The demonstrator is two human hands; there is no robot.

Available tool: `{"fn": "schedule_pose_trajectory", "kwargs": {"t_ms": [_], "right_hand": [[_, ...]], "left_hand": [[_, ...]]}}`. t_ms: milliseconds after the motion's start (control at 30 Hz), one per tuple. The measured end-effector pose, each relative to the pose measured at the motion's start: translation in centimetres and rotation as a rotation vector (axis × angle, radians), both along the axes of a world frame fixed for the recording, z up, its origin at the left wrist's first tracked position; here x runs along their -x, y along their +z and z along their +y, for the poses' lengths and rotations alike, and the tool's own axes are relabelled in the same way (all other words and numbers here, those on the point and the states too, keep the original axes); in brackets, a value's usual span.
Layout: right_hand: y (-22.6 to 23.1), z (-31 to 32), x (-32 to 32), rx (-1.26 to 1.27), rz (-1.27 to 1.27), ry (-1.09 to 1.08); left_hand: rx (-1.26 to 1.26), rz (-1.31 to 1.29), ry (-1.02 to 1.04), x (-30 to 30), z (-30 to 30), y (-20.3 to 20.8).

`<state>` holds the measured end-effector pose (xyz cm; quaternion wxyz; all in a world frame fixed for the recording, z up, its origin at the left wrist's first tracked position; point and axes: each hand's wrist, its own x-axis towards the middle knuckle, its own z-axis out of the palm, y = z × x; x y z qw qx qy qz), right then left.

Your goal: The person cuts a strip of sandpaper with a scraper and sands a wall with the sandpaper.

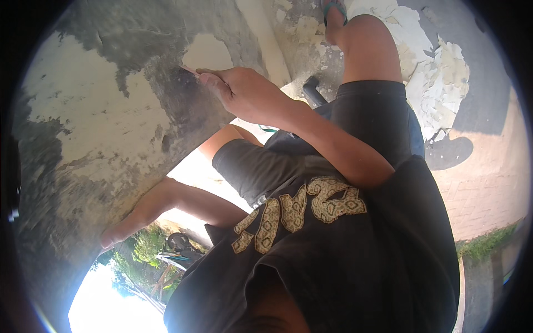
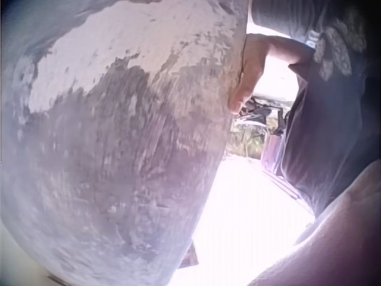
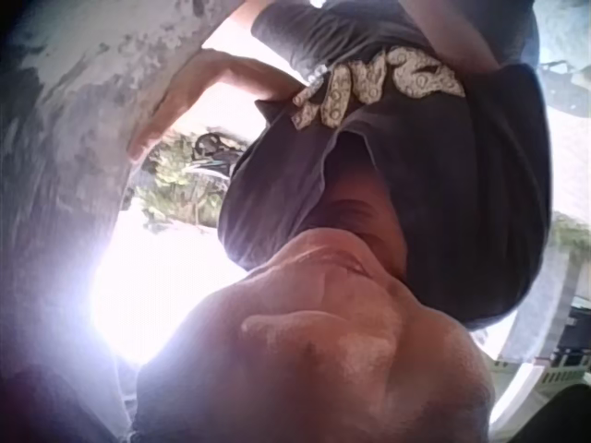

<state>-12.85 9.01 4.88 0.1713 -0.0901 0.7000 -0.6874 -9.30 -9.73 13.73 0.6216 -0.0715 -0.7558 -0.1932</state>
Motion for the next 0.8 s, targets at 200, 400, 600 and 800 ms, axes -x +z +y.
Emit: {"fn": "schedule_pose_trajectory", "kwargs": {"t_ms": [200,400,600,800], "right_hand": [[-0.1,0.3,-0.3,0.005,-0.134,0.069],[-0.5,-0.4,-0.7,0.012,0.017,-0.027],[-1.0,-0.5,-0.9,0.017,0.005,-0.007],[-1.2,-0.6,-0.8,-0.005,0.039,-0.017]], "left_hand": [[0.033,0.009,0.045,-0.6,-1.3,-0.3],[0.212,0.009,0.322,-1.4,-2.8,-0.4],[-0.008,0.038,-0.030,-0.9,-1.6,-0.4],[0.076,0.034,0.097,-0.3,0.2,-0.1]]}}
